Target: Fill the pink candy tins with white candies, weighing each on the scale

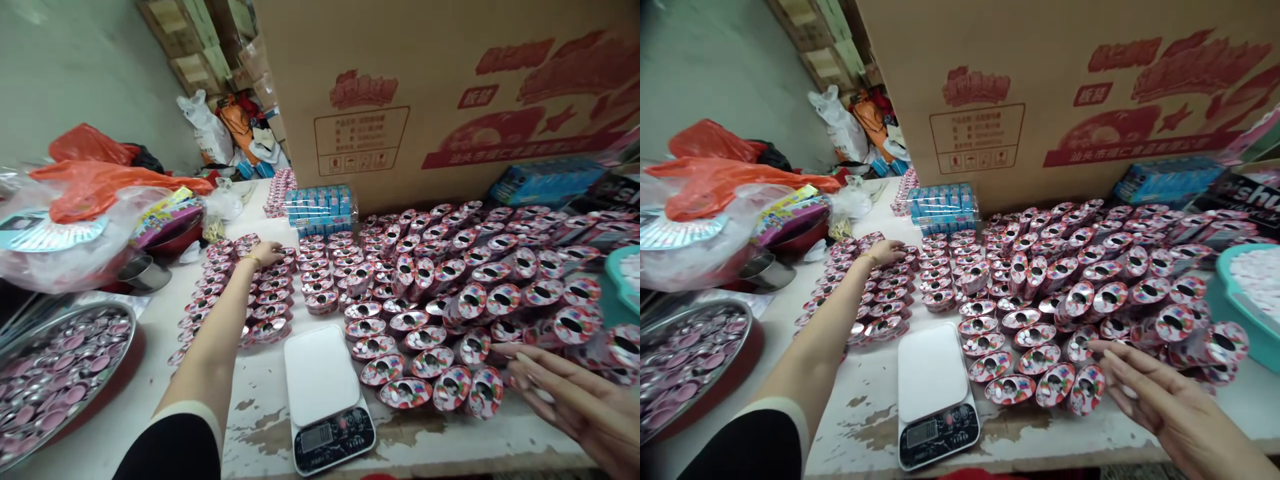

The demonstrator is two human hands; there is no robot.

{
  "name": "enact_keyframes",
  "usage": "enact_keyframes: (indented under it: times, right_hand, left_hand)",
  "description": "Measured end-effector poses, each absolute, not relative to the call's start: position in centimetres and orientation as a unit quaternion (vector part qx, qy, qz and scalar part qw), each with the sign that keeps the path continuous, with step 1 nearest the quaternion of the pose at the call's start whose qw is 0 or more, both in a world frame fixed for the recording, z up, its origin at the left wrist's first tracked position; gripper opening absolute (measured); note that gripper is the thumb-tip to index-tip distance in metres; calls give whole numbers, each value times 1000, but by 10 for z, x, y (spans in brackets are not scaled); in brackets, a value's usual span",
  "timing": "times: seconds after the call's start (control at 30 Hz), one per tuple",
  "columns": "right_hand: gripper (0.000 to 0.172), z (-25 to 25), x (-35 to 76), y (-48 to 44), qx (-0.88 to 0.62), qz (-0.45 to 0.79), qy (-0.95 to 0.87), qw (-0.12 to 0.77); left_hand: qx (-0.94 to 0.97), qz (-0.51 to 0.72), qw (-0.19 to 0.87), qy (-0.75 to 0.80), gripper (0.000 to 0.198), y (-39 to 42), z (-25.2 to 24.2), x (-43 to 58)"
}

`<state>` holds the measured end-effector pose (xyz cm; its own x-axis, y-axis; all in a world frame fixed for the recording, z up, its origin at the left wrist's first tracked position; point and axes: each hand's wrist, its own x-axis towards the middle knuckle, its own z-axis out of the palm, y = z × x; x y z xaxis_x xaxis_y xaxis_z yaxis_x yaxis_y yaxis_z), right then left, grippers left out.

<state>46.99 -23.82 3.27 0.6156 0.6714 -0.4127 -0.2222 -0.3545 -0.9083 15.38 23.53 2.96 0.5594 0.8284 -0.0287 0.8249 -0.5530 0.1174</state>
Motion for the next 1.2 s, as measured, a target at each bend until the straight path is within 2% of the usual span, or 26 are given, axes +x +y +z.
enact_keyframes:
  times: [0.13, 0.23, 0.37, 0.5, 0.63, 0.83, 0.97, 1.07, 1.2]
  right_hand:
    - [43, 60, 446, -213, -669, 499, -104, 541]
    - [39, 68, 425, -198, -629, 565, -110, 523]
    - [23, 61, 398, -188, -556, 634, -138, 520]
    - [27, 54, 377, -189, -516, 674, -148, 508]
    - [36, 52, 370, -196, -520, 684, -203, 469]
    - [33, 48, 359, -191, -554, 618, -373, 415]
    - [19, 52, 342, -168, -576, 495, -536, 368]
    - [12, 56, 324, -139, -594, 356, -658, 297]
    - [14, 55, 298, -102, -615, 267, -724, 163]
  left_hand:
    - [922, 53, 72, 376, 41, 178, 39, 161]
    - [972, 69, 47, 220, 33, 112, 30, 173]
    - [968, 60, -33, 243, 11, 55, 5, 185]
    - [956, 94, -56, 271, 14, 35, 15, 175]
    - [960, 106, -4, 260, 14, 4, 49, 151]
    - [962, 49, 83, 257, 14, -47, 43, 133]
    - [950, 97, 107, 279, 39, -56, 24, 122]
    - [929, 169, 101, 312, 54, -59, 18, 107]
    - [899, 208, 110, 370, 46, -67, 11, 84]
